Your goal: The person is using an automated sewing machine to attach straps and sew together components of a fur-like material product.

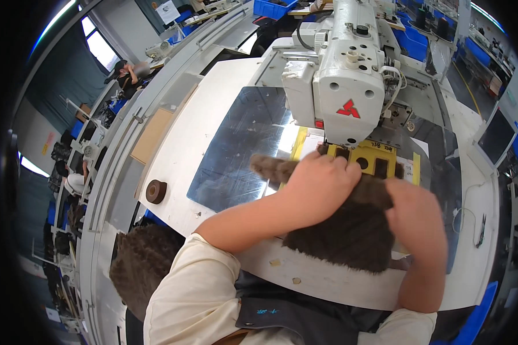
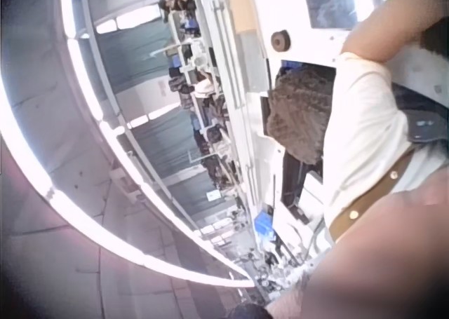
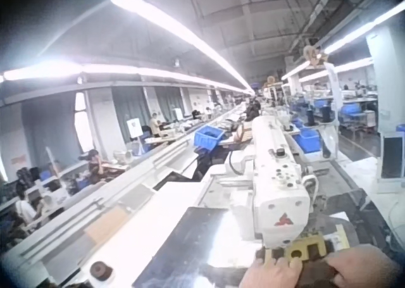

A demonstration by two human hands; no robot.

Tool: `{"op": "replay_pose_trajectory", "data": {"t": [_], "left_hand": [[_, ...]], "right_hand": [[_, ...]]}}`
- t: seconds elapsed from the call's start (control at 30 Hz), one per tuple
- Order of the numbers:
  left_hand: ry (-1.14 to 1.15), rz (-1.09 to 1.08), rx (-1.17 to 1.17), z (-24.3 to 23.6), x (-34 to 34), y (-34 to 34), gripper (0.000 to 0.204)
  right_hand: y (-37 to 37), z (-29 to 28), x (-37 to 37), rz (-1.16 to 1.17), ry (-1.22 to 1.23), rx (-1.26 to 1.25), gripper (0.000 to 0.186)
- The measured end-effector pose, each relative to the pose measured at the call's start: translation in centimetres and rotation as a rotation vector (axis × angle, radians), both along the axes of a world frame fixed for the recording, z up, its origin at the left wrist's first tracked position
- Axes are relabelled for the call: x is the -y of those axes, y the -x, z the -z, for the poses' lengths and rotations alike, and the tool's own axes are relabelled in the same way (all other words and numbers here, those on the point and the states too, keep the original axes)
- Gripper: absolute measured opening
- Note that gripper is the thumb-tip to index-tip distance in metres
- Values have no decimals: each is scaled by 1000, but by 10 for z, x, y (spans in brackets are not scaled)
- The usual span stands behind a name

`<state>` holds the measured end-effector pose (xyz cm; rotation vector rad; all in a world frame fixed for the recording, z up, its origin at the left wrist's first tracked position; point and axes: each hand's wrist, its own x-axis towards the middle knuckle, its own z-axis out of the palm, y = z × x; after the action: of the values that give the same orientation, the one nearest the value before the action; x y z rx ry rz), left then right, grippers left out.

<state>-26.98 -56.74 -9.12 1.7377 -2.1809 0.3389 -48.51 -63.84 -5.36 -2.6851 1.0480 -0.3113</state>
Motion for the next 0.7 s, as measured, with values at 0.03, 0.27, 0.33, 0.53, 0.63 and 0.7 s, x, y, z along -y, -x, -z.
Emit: {"op": "replay_pose_trajectory", "data": {"t": [0.03, 0.27, 0.33, 0.53, 0.63, 0.7], "left_hand": [[45, -10, -8, -5, 4, -5, 8], [-146, 34, -75, -12, 10, -32, 37], [-225, 89, -95, -10, 7, -24, 38], [-160, 225, -280, -2, 5, -7, 35], [-102, 244, -529, -17, 4, -21, 45], [-75, 279, -609, -14, 5, -34, 51]], "right_hand": [[17, -10, 10, 44, 45, 13, 31], [75, -14, 49, 250, 146, -227, 17], [47, -3, 47, -27, 75, -174, 19], [-9, 21, 11, -240, -244, -53, 27], [3, 9, 15, -132, -87, -39, 24], [9, 6, 14, -102, -75, -47, 26]]}}
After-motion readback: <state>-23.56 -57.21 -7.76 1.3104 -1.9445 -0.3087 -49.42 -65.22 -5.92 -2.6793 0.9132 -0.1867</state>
